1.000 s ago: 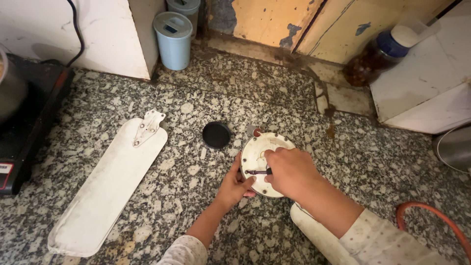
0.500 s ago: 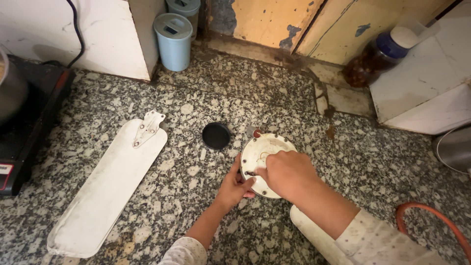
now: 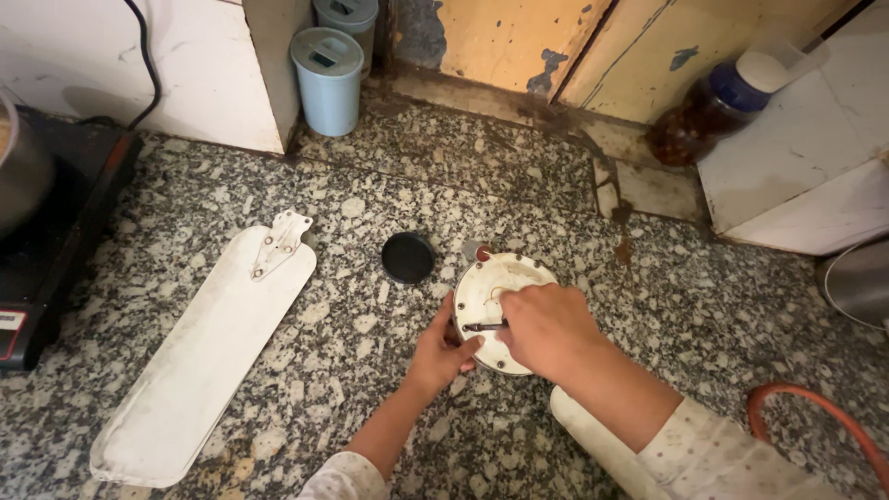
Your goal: The person attaches a fan blade to the motor housing using a screwdriver. They align the blade, insert a screw, and tighten it to secure the blade in place.
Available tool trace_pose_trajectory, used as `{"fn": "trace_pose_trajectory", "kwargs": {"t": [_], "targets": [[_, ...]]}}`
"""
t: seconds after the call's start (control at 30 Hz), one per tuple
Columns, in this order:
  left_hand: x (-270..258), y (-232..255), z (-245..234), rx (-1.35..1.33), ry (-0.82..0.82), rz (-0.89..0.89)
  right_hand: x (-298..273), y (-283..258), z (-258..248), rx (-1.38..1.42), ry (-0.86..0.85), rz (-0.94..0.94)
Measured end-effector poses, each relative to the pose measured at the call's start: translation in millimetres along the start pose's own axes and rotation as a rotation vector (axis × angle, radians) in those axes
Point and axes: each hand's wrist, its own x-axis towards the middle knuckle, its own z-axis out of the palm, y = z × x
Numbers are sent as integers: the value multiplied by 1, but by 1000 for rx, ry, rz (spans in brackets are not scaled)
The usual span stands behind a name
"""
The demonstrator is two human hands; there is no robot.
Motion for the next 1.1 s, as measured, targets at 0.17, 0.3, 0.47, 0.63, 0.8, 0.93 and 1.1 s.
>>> {"fn": "trace_pose_trajectory", "kwargs": {"t": [0.17,0.3,0.47,0.63,0.8,0.93,1.1], "targets": [[-11,14,0,525,207,445,-2,-4,-1,14,11,-7],[-21,22,3,530,262,425,-3,-9,-2,-15,-49,17],[-13,10,1,256,282,194,-11,2,-12,99,-65,180],[-2,1,-16,-24,301,132,-26,27,-12,334,-33,396],[0,10,-6,160,271,73,-40,40,23,712,60,546],[3,15,4,280,375,84,-47,38,59,995,120,579],[11,-1,-10,93,329,38,-48,43,96,1452,224,537]]}}
